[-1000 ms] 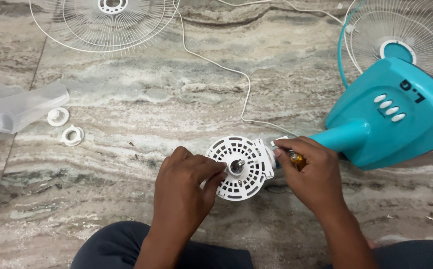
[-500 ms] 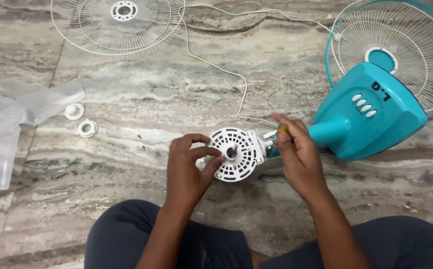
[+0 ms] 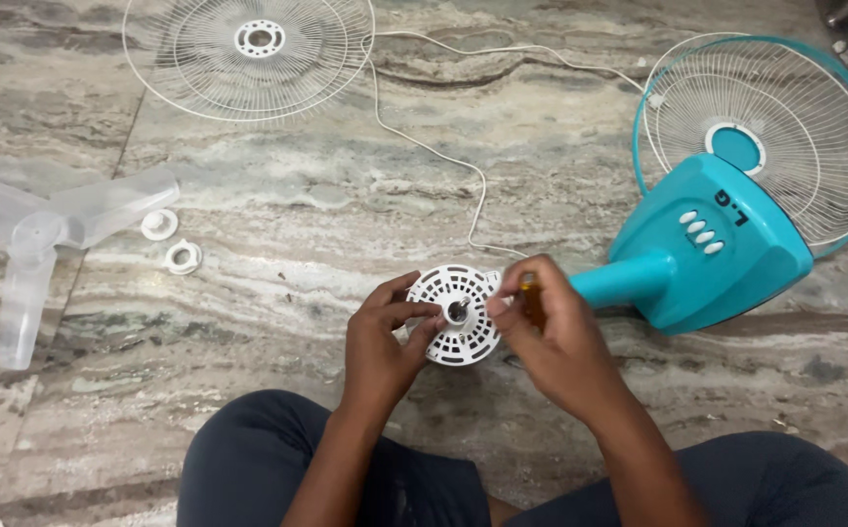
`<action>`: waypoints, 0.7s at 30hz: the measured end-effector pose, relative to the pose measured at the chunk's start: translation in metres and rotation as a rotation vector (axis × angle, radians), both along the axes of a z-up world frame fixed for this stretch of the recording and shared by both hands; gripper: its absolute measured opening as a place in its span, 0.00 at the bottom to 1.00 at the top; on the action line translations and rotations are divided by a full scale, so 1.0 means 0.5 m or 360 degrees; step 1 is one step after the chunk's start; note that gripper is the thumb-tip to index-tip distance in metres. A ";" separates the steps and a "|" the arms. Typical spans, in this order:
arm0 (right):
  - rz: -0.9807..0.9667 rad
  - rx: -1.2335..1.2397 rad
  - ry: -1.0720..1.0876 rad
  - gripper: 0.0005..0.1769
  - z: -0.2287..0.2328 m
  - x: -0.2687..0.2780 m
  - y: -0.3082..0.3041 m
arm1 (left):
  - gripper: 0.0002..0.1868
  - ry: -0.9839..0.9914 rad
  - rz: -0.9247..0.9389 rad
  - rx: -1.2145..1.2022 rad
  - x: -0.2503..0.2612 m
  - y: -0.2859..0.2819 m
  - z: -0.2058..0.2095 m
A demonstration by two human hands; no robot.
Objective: The person sits on the floor and uses a screwdriver to tighten screws on the central hub of a disassembled fan. The fan blades and cage are placed nearby on the floor.
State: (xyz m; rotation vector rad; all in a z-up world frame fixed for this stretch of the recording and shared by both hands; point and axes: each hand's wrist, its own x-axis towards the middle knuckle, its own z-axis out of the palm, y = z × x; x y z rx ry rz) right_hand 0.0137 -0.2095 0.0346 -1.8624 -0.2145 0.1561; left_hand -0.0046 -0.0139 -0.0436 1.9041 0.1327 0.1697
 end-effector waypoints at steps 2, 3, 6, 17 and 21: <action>0.0119 -0.0220 -0.0250 0.10 -0.001 0.003 0.024 | 0.12 0.0055 -0.0013 -0.0067 -0.001 0.002 0.000; 0.0136 -0.0172 -0.0329 0.10 -0.001 0.003 0.031 | 0.12 0.0051 -0.0023 -0.0060 -0.004 0.003 0.001; 0.0114 -0.0036 -0.0412 0.10 -0.006 0.009 0.043 | 0.11 -0.0013 -0.0061 -0.0035 -0.008 0.005 0.002; -0.0090 0.0556 -0.0185 0.10 0.005 0.009 0.022 | 0.12 -0.0051 -0.0094 -0.0043 -0.016 0.009 -0.002; -0.0236 0.0088 -0.0162 0.16 0.016 -0.017 0.043 | 0.11 -0.0118 -0.0013 0.0024 -0.025 0.002 -0.010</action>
